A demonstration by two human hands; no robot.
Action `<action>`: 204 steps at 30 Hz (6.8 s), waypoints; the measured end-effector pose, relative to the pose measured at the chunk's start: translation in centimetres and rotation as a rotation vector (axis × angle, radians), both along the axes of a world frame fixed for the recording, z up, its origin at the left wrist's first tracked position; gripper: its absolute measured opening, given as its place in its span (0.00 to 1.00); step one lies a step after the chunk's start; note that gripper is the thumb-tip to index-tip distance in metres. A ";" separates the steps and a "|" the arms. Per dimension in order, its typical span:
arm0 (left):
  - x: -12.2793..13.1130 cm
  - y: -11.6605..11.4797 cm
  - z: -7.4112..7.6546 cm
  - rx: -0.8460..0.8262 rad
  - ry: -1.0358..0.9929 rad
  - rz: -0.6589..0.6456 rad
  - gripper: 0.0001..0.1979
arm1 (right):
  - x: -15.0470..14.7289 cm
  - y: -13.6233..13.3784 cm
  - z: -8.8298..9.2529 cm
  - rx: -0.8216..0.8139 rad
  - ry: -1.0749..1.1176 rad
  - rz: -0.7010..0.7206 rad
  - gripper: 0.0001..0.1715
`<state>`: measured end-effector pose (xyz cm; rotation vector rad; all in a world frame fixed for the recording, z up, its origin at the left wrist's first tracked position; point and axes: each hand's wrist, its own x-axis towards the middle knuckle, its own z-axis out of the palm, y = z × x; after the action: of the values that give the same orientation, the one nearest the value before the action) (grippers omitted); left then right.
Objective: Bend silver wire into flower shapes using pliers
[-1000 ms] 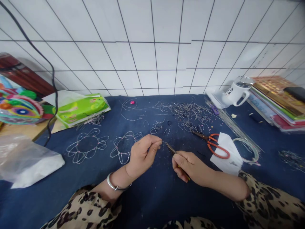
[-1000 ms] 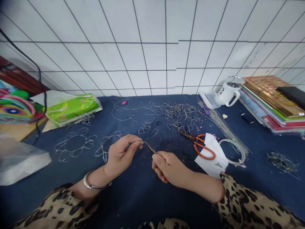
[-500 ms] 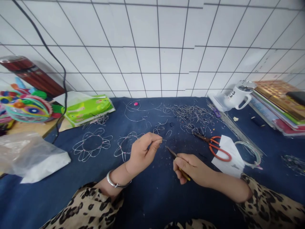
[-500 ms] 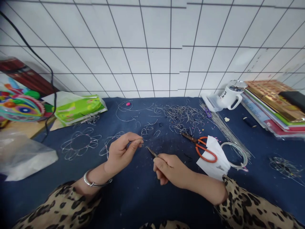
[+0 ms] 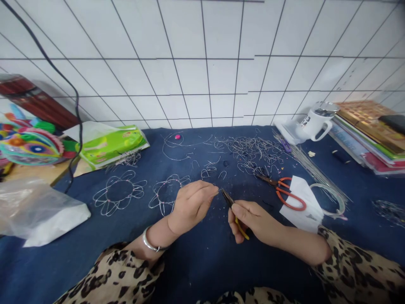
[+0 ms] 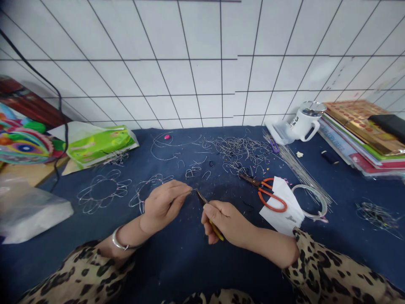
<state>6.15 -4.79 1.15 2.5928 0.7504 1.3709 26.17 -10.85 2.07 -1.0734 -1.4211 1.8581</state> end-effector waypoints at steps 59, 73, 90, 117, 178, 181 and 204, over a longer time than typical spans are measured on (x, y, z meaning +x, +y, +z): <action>-0.6 -0.5 3.1 0.248 0.151 0.016 0.09 | 0.8 -0.5 2.4 1.191 -1.324 -0.015 0.22; -2.2 2.1 2.9 -0.413 -0.048 0.041 0.05 | 1.5 0.4 3.5 0.665 -0.850 0.563 0.21; -1.3 0.2 3.7 -0.882 -0.134 0.009 0.08 | 2.0 1.4 2.0 1.436 -1.368 -0.087 0.20; 0.7 -1.2 1.9 -1.064 -0.248 -0.020 0.09 | 2.0 1.9 0.2 1.158 -1.255 -0.049 0.23; -0.1 -0.1 1.4 -1.156 -0.292 -0.276 0.08 | 1.8 1.5 1.0 0.682 -0.748 0.152 0.26; 0.1 -0.4 1.5 -1.165 -0.333 -0.281 0.09 | 1.8 1.4 1.4 0.567 -0.650 0.140 0.26; 0.8 -1.0 1.2 -1.110 -0.408 0.005 0.11 | 2.3 1.3 0.8 1.467 -1.469 -0.085 0.22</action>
<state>6.98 -5.80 2.38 1.4081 1.0292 0.9752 28.46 -9.52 2.86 -1.4105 -2.5229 -0.6697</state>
